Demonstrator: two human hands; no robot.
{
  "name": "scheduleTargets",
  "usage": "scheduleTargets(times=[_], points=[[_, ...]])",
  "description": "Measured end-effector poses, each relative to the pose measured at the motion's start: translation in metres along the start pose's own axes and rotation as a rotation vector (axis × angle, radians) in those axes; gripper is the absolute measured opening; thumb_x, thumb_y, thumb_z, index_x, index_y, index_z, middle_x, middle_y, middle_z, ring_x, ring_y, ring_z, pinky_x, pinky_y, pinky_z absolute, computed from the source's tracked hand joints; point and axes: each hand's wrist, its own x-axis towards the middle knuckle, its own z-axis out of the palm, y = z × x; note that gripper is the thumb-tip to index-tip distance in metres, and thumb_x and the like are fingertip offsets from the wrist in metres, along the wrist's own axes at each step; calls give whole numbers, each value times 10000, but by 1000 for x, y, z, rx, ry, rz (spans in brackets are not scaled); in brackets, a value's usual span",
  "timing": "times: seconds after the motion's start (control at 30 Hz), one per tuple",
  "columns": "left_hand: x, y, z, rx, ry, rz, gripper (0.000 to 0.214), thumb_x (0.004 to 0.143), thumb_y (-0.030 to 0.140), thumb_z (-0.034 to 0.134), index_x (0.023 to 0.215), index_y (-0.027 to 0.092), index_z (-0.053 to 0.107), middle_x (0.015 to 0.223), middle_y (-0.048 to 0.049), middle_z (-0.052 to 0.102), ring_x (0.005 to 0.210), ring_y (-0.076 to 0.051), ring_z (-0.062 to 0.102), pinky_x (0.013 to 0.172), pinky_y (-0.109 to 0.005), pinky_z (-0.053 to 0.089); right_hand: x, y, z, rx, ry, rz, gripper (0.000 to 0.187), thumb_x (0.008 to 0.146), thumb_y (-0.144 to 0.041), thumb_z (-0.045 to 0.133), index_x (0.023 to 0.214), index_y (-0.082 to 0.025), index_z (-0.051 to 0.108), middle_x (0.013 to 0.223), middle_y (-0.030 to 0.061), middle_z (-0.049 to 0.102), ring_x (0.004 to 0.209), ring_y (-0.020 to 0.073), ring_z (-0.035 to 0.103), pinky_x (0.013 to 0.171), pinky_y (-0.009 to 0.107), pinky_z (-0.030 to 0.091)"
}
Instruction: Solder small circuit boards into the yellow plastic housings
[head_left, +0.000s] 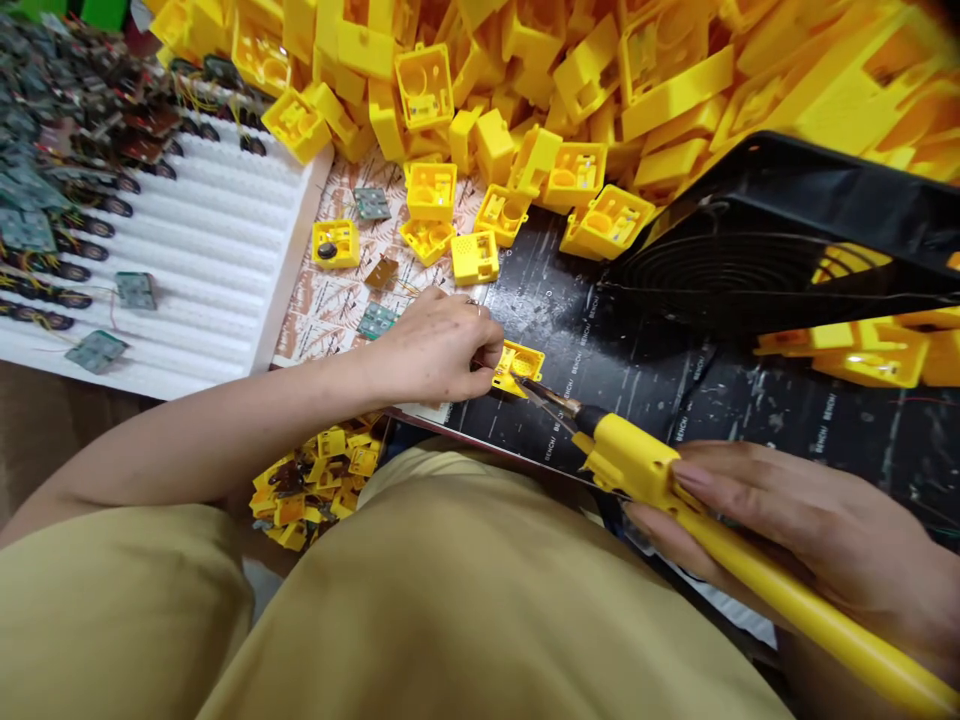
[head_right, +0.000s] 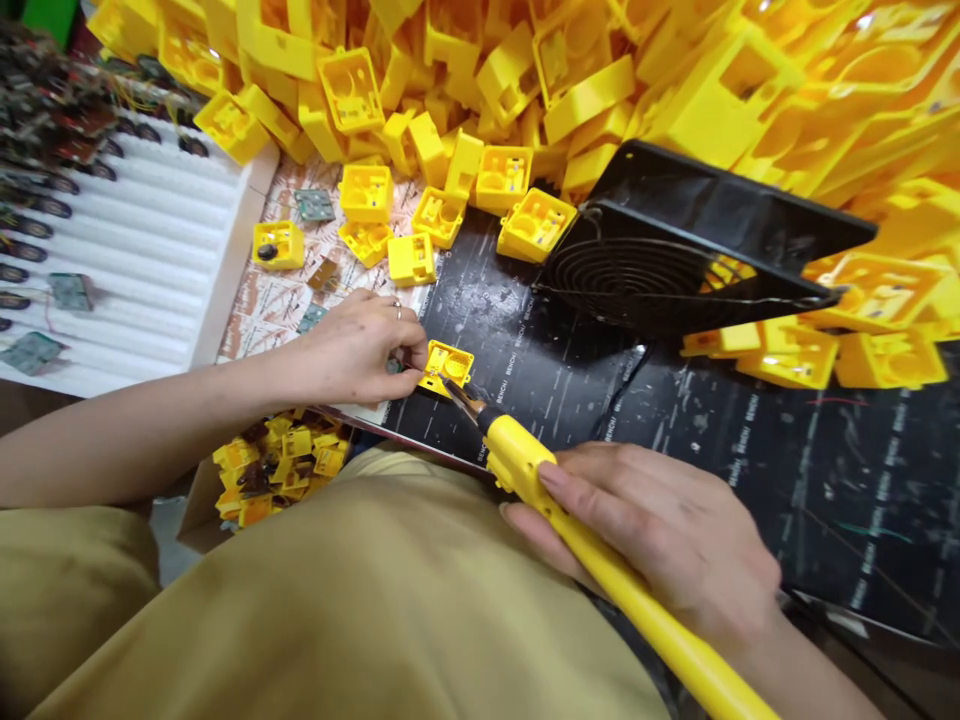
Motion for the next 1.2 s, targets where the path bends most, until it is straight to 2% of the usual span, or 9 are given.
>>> scheduleTargets(times=[0.1,0.2,0.33,0.5,0.67,0.83,0.93,1.07,1.2], points=[[4,2,-3,43,-37,-7,114,746,226,577,692,197,674,756,3,715,785,-180,629,775,-325,371,4,13,-1,-2,-58,-133,63,908,-215,634,947,-206,585,745,10,681,656,115,674,595,213,578],[7,4,-5,60,-90,-31,107,733,234,585,686,197,674,763,-1,720,802,-191,636,789,-331,379,10,17,2,-68,-60,-164,123,919,-255,626,821,-194,586,715,17,671,632,102,662,603,205,584],[12,7,-8,82,-140,-40,95,716,229,589,682,199,673,762,-3,716,789,-190,634,789,-329,385,20,10,3,-23,-43,-237,132,851,-175,708,877,-176,579,739,24,685,677,98,665,620,205,583],[16,8,-10,129,-140,-12,88,698,248,605,649,197,658,699,0,690,722,-166,604,762,-306,392,16,8,-6,-55,-94,-174,154,839,-189,722,925,-197,595,786,21,690,733,118,663,664,261,584],[17,8,-10,138,-149,1,92,700,245,596,641,197,649,689,-3,678,741,-175,607,750,-307,395,7,18,-14,-83,-33,-111,155,818,-183,742,874,-210,600,754,9,654,687,109,635,633,257,538],[17,10,-11,128,-168,-23,96,718,242,592,662,199,656,726,-16,681,774,-199,619,745,-320,407,9,24,-14,-101,-36,-151,155,822,-204,738,884,-199,596,779,23,666,638,107,629,519,219,499],[8,3,-12,92,-119,0,97,751,264,611,758,197,680,778,-26,693,844,-212,625,792,-330,424,8,27,-8,-53,-1,-66,264,825,-233,733,1059,-232,609,805,12,689,656,135,660,528,229,533],[-13,-20,-10,-172,-1,52,344,775,343,672,1079,181,657,1046,-67,719,984,-209,637,881,-332,452,4,26,-2,-58,63,5,504,817,-206,730,1287,-286,566,851,6,719,665,161,687,537,242,557],[-19,-33,2,-361,190,3,137,862,296,608,857,204,709,867,-3,760,835,-143,678,963,-343,422,10,21,-2,-115,59,13,499,832,-249,724,1304,-286,565,849,18,716,637,176,685,475,256,537]])
